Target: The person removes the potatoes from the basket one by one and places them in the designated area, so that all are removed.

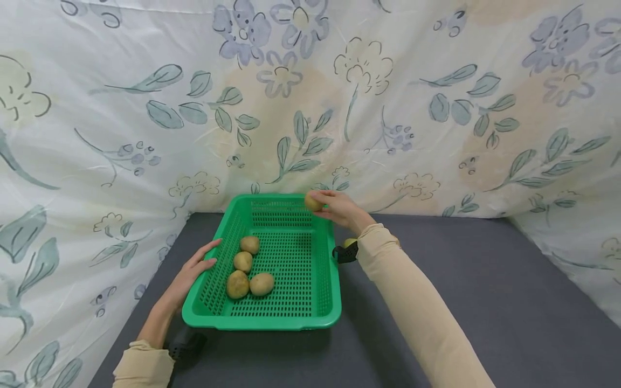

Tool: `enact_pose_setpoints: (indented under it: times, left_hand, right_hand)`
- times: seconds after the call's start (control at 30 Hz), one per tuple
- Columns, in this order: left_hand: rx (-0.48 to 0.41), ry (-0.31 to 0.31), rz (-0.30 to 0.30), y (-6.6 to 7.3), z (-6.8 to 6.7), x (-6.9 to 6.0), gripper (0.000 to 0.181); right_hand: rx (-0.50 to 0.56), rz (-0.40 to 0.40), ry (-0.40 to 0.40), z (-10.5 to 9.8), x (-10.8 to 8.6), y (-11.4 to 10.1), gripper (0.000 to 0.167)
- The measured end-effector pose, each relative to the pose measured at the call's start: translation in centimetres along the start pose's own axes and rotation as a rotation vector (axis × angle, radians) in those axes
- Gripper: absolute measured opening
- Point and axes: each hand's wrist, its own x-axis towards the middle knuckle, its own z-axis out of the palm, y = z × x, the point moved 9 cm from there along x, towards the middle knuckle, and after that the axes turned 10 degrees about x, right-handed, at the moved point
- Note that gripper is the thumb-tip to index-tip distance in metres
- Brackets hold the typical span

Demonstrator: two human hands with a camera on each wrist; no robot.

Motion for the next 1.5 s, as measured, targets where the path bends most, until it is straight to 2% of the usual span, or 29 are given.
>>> enact_pose_setpoints:
  times: [0.1,0.27,0.43,0.67,0.8,1.27,1.5]
  left_hand:
    - [-0.003,-0.003,0.001,-0.1,0.1,0.0,0.059]
    - [-0.009,-0.008,-0.001,-0.2,0.4,0.3,0.059]
    - [-0.002,-0.008,-0.001,-0.2,0.5,0.4,0.058]
    - [0.007,-0.006,0.009,0.0,0.4,0.3,0.058]
    - [-0.008,-0.012,0.011,0.2,0.4,0.4,0.059]
    - [0.004,-0.009,0.009,0.1,0.1,0.1,0.058]
    - [0.021,0.003,0.013,0.1,-0.1,-0.1,0.058]
  right_hand:
    - [0.008,0.005,0.014,-0.8,-0.3,-0.3,0.049]
    - [0.039,-0.001,0.048,-3.5,-0.5,-0.5,0.051]
    - [0.033,-0.029,0.057,-6.0,-1.3,-1.0,0.052]
    - [0.088,-0.016,0.059,-9.3,-2.3,-1.2,0.052]
    - [0.059,-0.017,0.065,-11.3,-3.1,-1.2,0.055]
    - [0.028,-0.032,0.156,-17.8,-6.2,-0.5,0.058]
    - [0.09,-0.017,0.234,-20.5,-7.3,0.7,0.065]
